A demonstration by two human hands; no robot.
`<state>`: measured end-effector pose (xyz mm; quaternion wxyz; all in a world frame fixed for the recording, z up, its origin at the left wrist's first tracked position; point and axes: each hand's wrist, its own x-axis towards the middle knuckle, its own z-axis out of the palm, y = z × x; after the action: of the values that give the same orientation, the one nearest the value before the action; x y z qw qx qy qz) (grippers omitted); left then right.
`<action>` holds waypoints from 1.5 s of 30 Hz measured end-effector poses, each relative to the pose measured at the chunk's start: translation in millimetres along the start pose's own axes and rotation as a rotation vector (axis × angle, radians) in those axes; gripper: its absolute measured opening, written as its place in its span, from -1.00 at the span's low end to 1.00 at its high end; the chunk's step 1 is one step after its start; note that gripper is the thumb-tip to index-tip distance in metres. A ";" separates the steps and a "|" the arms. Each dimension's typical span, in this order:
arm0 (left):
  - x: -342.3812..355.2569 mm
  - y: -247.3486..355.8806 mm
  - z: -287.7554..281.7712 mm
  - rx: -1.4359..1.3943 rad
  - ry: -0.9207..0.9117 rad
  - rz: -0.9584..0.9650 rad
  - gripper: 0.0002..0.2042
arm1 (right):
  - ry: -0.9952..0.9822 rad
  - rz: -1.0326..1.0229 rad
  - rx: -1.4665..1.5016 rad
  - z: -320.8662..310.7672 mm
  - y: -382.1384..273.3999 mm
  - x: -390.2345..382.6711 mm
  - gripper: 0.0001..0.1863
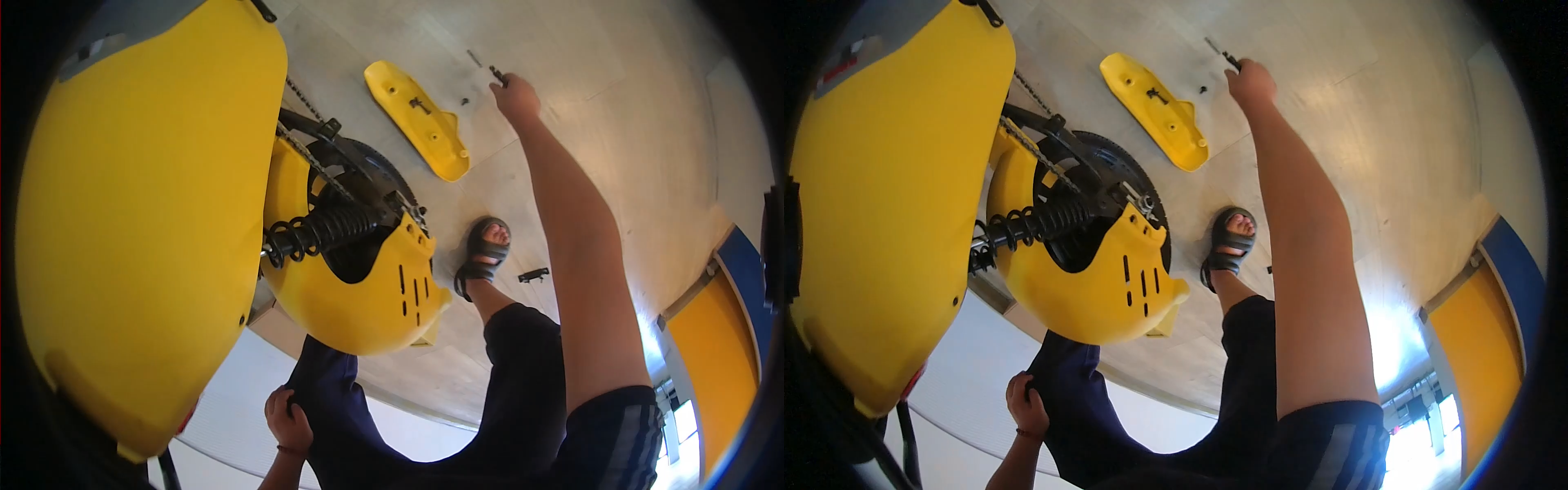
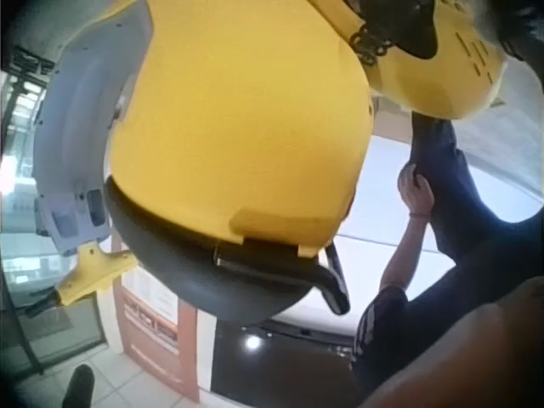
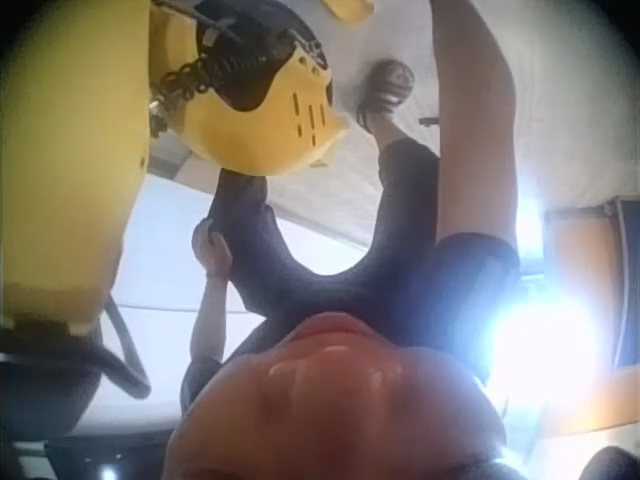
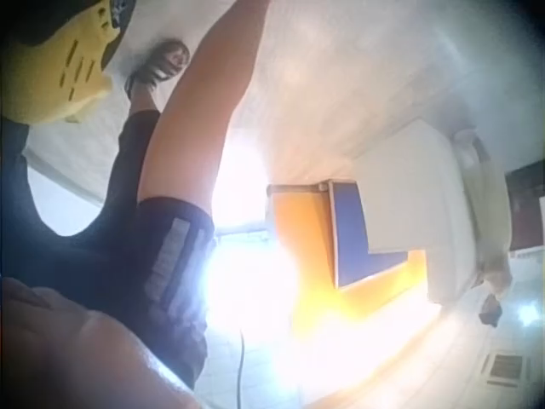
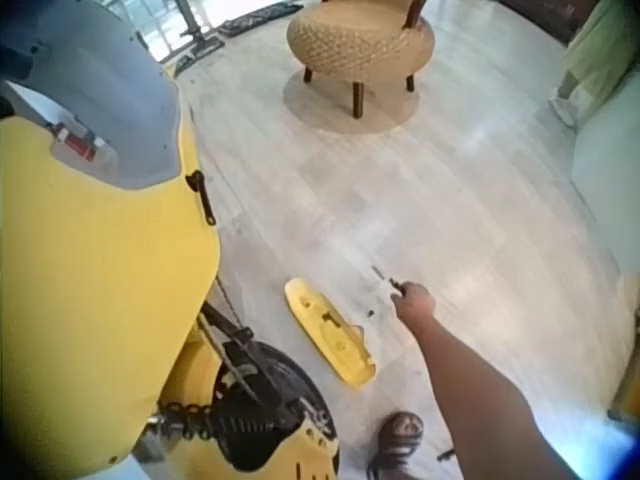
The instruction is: Removing and re-installing a yellow plastic fairing panel on a motorcycle using a hand tool.
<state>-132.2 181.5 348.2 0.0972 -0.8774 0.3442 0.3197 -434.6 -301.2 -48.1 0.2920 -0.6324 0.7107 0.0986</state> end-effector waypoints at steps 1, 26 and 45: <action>2.4 0.7 1.9 0.006 0.006 -0.008 -0.75 | 0.047 -0.065 -0.027 12.7 -6.8 14.1 -0.60; -123.2 105.9 14.3 -0.501 -0.470 0.231 -0.70 | -0.534 -0.162 0.295 -226.8 80.2 -489.1 -0.67; -228.4 33.3 -284.0 -1.373 -0.262 0.887 -0.91 | -0.451 -0.630 0.709 -406.9 -214.0 -773.2 -0.81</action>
<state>-141.6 169.5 713.9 -0.5561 -0.4799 0.3727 0.5671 -325.2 103.3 747.9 0.6496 -0.6406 0.3953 -0.1068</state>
